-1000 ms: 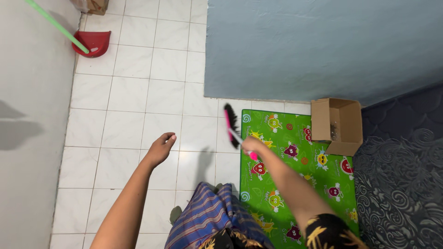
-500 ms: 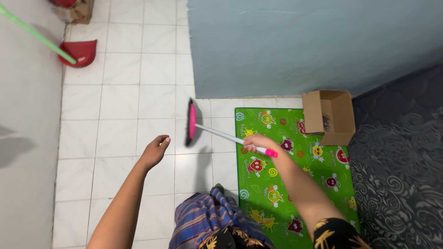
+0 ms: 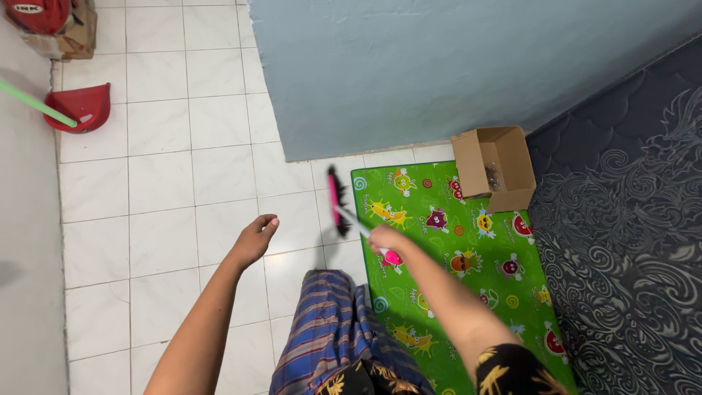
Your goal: The person sweeps a tiled floor and a green patterned mat using a pink broom. They then use a red dustpan to collect the swept debris from the floor and the mat.
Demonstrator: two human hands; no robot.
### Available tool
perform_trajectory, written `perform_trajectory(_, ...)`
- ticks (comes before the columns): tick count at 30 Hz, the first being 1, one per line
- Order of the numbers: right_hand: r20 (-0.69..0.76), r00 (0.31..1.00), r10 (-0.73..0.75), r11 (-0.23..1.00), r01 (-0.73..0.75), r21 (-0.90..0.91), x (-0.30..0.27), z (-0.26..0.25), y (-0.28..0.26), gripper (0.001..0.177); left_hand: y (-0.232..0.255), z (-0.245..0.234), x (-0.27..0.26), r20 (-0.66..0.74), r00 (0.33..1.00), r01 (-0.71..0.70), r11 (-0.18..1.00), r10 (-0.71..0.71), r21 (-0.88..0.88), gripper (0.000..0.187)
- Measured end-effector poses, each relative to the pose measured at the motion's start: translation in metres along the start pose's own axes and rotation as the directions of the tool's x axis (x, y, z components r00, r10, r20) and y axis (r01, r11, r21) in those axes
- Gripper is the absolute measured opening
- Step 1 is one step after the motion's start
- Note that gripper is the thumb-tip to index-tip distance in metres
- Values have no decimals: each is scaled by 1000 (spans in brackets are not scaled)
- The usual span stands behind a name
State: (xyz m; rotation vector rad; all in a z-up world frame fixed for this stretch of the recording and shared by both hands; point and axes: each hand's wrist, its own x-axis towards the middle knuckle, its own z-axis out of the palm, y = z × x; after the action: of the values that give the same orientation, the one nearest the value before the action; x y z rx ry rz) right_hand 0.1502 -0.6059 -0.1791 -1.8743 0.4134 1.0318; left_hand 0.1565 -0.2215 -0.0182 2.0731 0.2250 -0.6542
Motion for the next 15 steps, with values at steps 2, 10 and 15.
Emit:
perform_trajectory(2,136,990,-43,967,7,256,0,7,-5,12,-2,-5,7,-5,1000,15,1000,-15,-1,59)
perform_trajectory(10,348,937,-35,799,-183,572,-21,-37,-20,29,-3,-36,30,-12,1000,5,1000,-5,-23,58)
perform_trajectory(15,411,912,12,622,-328,711,-24,-123,-17,29,9,-49,43,2,999,36,999,-36,-31,58)
